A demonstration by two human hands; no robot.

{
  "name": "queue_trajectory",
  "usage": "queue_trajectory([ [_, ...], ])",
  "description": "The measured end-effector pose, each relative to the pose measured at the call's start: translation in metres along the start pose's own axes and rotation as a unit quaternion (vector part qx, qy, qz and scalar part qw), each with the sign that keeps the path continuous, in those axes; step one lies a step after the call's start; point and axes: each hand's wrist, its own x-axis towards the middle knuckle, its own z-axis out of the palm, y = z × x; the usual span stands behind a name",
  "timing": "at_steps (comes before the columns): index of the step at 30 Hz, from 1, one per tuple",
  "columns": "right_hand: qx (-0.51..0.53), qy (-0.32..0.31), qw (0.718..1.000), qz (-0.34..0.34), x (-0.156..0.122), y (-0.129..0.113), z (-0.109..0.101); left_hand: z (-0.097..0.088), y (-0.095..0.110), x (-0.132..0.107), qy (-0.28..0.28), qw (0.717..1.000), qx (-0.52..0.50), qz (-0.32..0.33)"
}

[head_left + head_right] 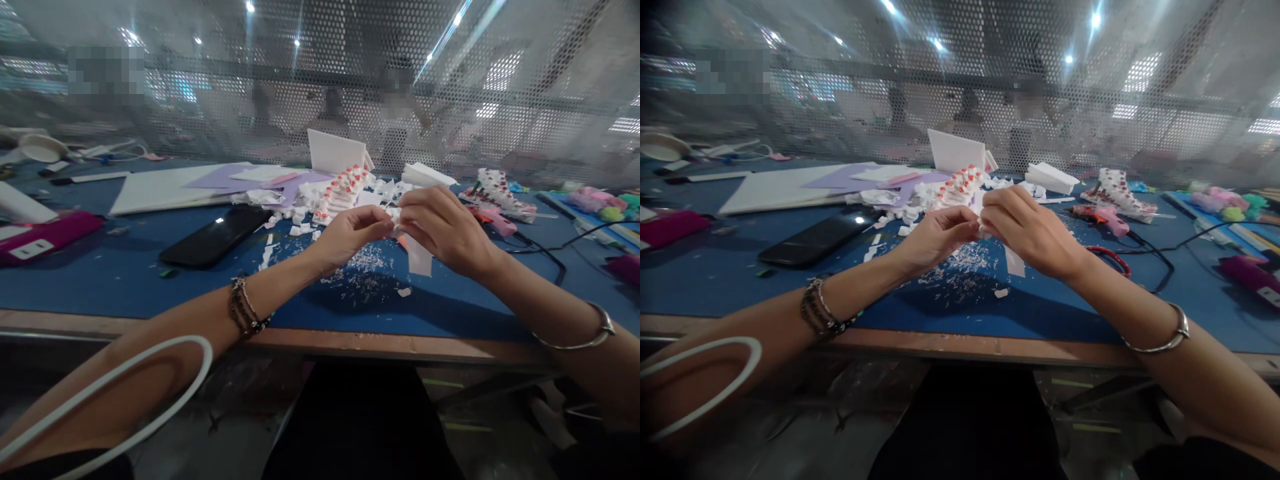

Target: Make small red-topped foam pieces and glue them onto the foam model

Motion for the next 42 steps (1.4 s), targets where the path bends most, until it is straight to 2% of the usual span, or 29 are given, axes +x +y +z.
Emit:
queue_trajectory([
  [3, 0.09, 0.003, 0.995, 0.052, 0.002, 0.0, -0.001, -0.001, 0.001, 0.001, -0.006, 1.0, 0.015, 0.006],
  [6, 0.172, -0.007, 0.976, 0.131, 0.003, -0.002, -0.003, -0.002, 0.004, 0.001, -0.014, 0.999, 0.048, 0.015],
  [10, 0.284, -0.007, 0.931, 0.228, 0.002, -0.003, -0.002, -0.005, 0.007, 0.001, -0.019, 0.993, 0.107, 0.036],
  [13, 0.363, 0.006, 0.892, 0.27, 0.001, -0.003, 0.003, -0.008, 0.007, 0.0, -0.028, 0.986, 0.152, 0.062],
  [16, 0.412, 0.014, 0.863, 0.291, 0.001, -0.003, 0.005, -0.01, 0.005, 0.0, -0.032, 0.981, 0.171, 0.088],
  [23, 0.444, 0.017, 0.835, 0.323, 0.003, -0.006, 0.005, -0.005, 0.008, -0.002, -0.029, 0.987, 0.127, 0.097],
  [29, 0.544, 0.023, 0.765, 0.343, 0.001, -0.008, 0.012, -0.005, 0.006, -0.002, -0.009, 0.993, 0.086, 0.082],
  [32, 0.574, 0.031, 0.741, 0.348, 0.0, -0.013, 0.015, -0.004, 0.004, -0.002, -0.004, 0.995, 0.066, 0.071],
  [35, 0.573, 0.043, 0.74, 0.348, 0.002, -0.018, 0.015, -0.004, 0.003, -0.002, 0.003, 0.996, 0.051, 0.07],
  [42, 0.536, 0.066, 0.762, 0.357, 0.005, -0.022, 0.012, -0.004, 0.001, -0.001, 0.019, 0.997, 0.02, 0.069],
])
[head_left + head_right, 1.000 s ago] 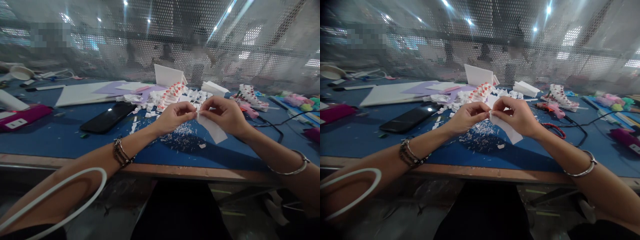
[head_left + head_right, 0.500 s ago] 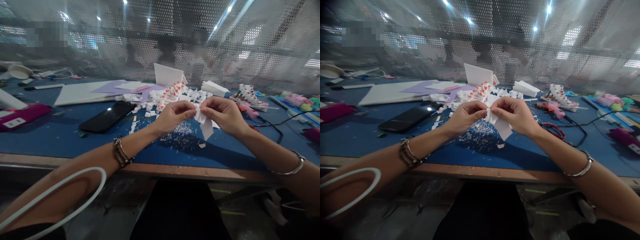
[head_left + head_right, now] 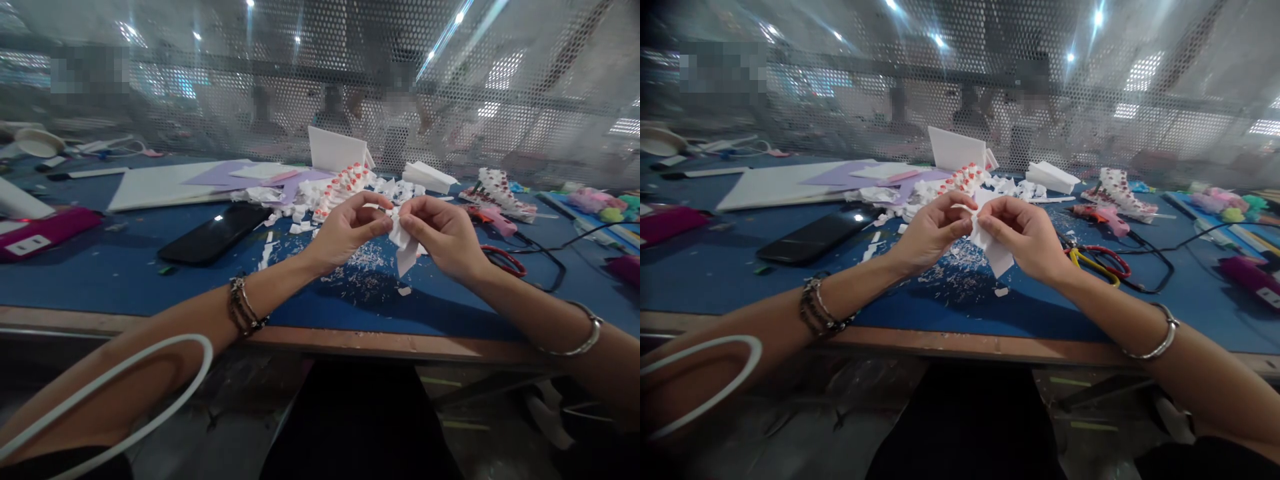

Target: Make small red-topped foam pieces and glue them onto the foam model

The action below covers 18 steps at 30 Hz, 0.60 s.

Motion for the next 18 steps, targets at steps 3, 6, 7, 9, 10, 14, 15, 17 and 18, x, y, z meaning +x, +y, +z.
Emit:
queue_trajectory([
  [3, -0.017, 0.011, 1.0, -0.007, 0.0001, 0.0011, -0.001, 0.0029, 0.0012, -0.0004, 0.025, 0.999, 0.031, 0.02],
  [6, -0.036, 0.022, 0.999, -0.015, 0.0008, 0.0031, -0.0025, 0.0069, 0.0026, -0.0019, 0.051, 0.997, 0.064, 0.017],
  [7, -0.041, 0.026, 0.999, -0.019, 0.0012, 0.0039, -0.003, 0.008, 0.003, -0.0025, 0.056, 0.996, 0.073, 0.017],
  [9, -0.049, 0.032, 0.998, -0.026, 0.002, 0.0055, -0.0039, 0.0093, 0.0037, -0.0037, 0.066, 0.993, 0.092, 0.017],
  [10, -0.052, 0.034, 0.998, -0.029, 0.0023, 0.0063, -0.0042, 0.0096, 0.004, -0.0043, 0.068, 0.992, 0.102, 0.018],
  [14, -0.06, 0.041, 0.997, -0.035, 0.0018, 0.0078, -0.004, 0.009, 0.0056, -0.0056, 0.046, 0.99, 0.127, 0.039],
  [15, -0.059, 0.041, 0.997, -0.038, 0.0015, 0.0077, -0.0035, 0.0088, 0.0061, -0.0058, 0.035, 0.991, 0.122, 0.046],
  [17, -0.052, 0.036, 0.997, -0.044, 0.0011, 0.007, -0.0022, 0.0085, 0.0069, -0.006, 0.019, 0.993, 0.1, 0.054],
  [18, -0.046, 0.031, 0.997, -0.045, 0.0011, 0.0066, -0.0016, 0.0084, 0.0073, -0.006, 0.015, 0.994, 0.089, 0.053],
])
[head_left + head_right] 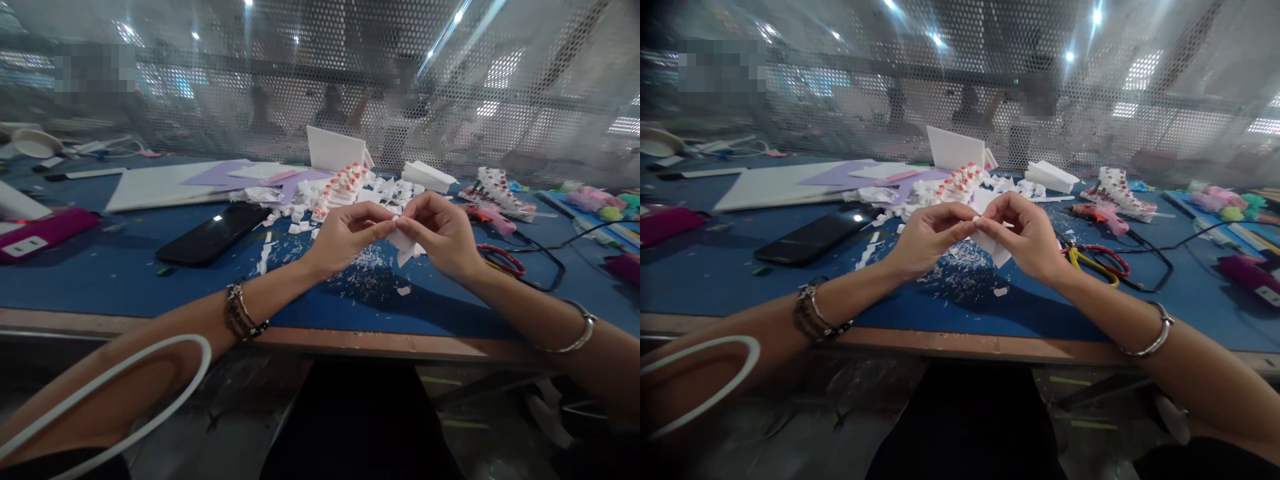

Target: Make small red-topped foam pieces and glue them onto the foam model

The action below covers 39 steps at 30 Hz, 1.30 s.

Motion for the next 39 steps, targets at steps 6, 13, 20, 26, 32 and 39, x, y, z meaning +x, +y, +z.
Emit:
queue_trajectory([
  [6, 0.013, -0.026, 1.0, -0.002, 0.001, -0.001, 0.0, -0.003, -0.003, 0.004, -0.009, 0.999, -0.029, -0.032],
  [13, -0.212, -0.07, 0.964, -0.144, 0.004, -0.005, -0.015, -0.008, -0.007, 0.011, -0.026, 0.997, -0.036, -0.069],
  [20, -0.373, -0.103, 0.874, -0.294, 0.008, -0.009, -0.025, -0.008, -0.009, 0.009, -0.03, 0.993, -0.043, -0.104],
  [26, -0.422, -0.11, 0.841, -0.319, 0.007, -0.004, -0.027, -0.007, -0.013, 0.007, -0.029, 0.991, -0.052, -0.121],
  [32, -0.406, -0.1, 0.853, -0.312, 0.007, -0.005, -0.026, -0.006, -0.015, 0.007, -0.025, 0.991, -0.065, -0.117],
  [39, -0.345, -0.054, 0.912, -0.215, 0.006, -0.011, -0.021, -0.005, -0.011, 0.007, -0.022, 0.998, -0.011, -0.062],
])
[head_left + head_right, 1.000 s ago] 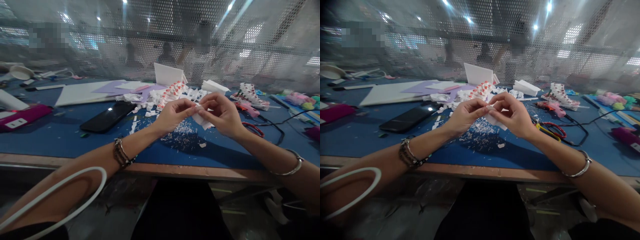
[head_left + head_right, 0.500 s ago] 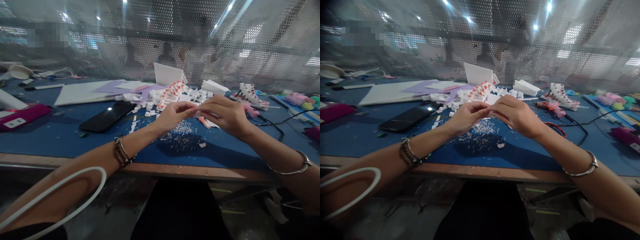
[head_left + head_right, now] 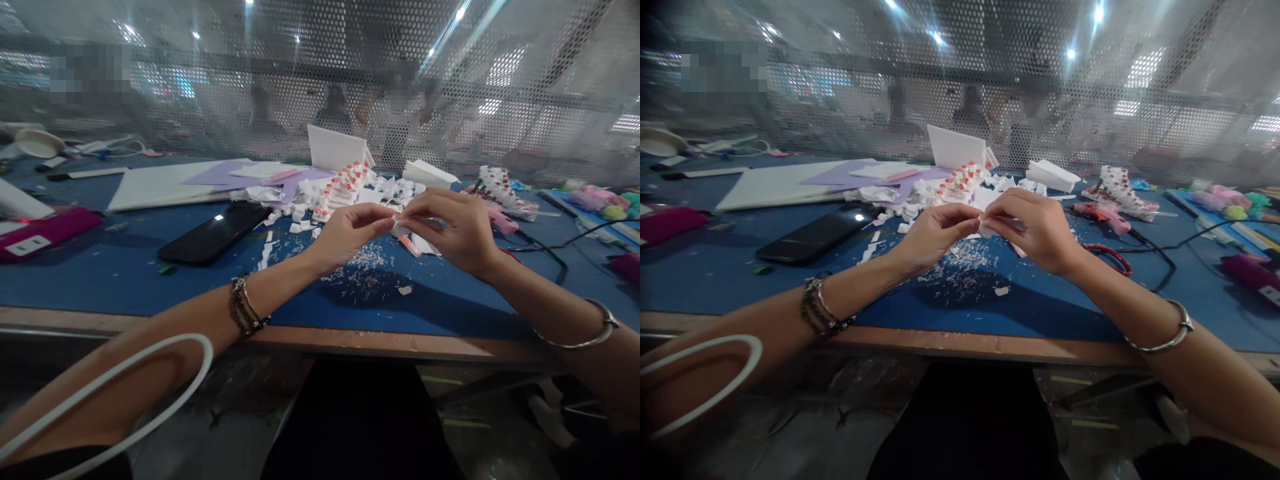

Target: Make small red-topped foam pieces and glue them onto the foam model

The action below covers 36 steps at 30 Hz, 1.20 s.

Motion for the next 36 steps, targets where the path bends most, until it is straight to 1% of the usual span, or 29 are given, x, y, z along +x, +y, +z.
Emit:
queue_trajectory([
  [2, 0.034, 0.01, 0.998, 0.048, 0.0, -0.001, 0.002, 0.001, 0.002, -0.001, 0.009, 1.0, 0.018, 0.017],
  [5, 0.096, 0.02, 0.988, 0.116, -0.001, -0.001, 0.006, 0.002, 0.003, -0.004, 0.025, 0.997, 0.056, 0.045],
  [7, 0.131, 0.024, 0.98, 0.145, -0.001, -0.001, 0.009, 0.003, 0.002, -0.006, 0.028, 0.994, 0.083, 0.068],
  [10, 0.166, 0.033, 0.971, 0.167, -0.002, -0.003, 0.01, 0.004, 0.002, -0.007, 0.032, 0.989, 0.099, 0.103],
  [12, 0.182, 0.037, 0.967, 0.173, -0.002, -0.004, 0.01, 0.005, 0.003, -0.007, 0.045, 0.988, 0.096, 0.113],
  [16, 0.193, 0.048, 0.965, 0.172, -0.001, -0.002, 0.01, 0.005, 0.005, -0.006, 0.054, 0.99, 0.084, 0.099],
  [21, 0.222, 0.03, 0.961, 0.165, 0.0, -0.001, 0.008, 0.0, 0.006, -0.003, 0.029, 0.996, 0.056, 0.068],
  [26, 0.26, 0.005, 0.955, 0.144, 0.0, -0.007, 0.005, -0.007, 0.012, -0.002, -0.018, 0.997, 0.055, 0.054],
  [31, 0.26, -0.004, 0.956, 0.139, 0.0, -0.011, 0.003, -0.011, 0.017, -0.002, -0.018, 0.997, 0.061, 0.045],
  [36, 0.279, -0.001, 0.95, 0.138, -0.001, -0.01, 0.006, -0.008, 0.017, -0.003, -0.03, 0.996, 0.071, 0.054],
])
